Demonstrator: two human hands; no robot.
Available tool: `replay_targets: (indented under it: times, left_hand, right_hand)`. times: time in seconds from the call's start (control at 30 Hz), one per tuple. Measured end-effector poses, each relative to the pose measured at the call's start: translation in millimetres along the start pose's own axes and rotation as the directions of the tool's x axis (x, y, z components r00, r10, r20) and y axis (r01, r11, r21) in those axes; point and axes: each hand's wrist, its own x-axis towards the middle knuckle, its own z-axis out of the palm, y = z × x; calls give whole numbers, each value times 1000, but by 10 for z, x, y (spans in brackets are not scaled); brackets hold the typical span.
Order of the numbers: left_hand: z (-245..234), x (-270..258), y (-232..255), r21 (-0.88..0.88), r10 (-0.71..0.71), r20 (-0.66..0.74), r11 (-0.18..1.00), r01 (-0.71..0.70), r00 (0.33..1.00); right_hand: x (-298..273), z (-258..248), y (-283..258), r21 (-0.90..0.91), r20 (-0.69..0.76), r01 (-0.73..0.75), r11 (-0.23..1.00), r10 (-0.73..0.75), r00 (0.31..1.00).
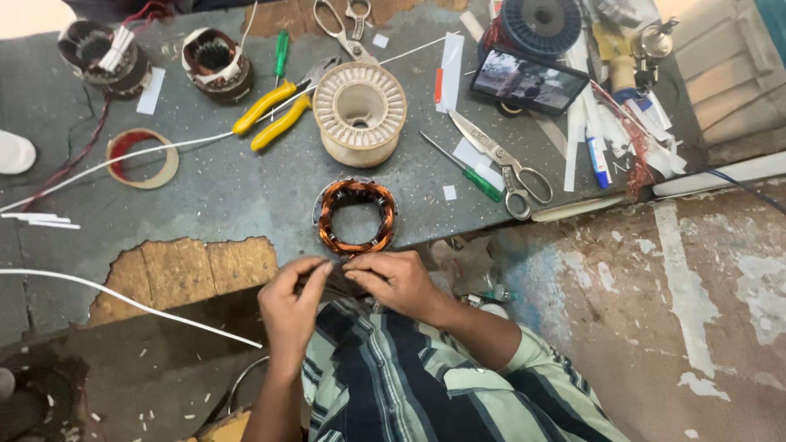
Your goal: The person winds copper wire around a cylindrical stator core, carefully placing and tucking the wire into slots. They occasionally pick up small white insulating pieces and insert them between windings. The person continues this repetitive winding process throughout the clip.
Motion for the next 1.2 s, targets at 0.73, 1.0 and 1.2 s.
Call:
replay_targets:
  times: [0.73, 1.0, 1.2]
  left_hand:
    - [45, -29, 8, 207, 41, 105, 976, -62, 994]
    - [-4, -25, 50, 144, 78, 106, 985, -93, 991]
    - [-2, -106, 75, 246, 201, 233, 934, -258, 952]
  right_hand:
    - [-124, 113, 331, 445, 203, -440, 780, 391, 898]
    - [-151, 97, 360, 346, 124, -272, 898, 244, 962]
    - [-106, 37, 290, 272, 58, -171, 947, 161, 985]
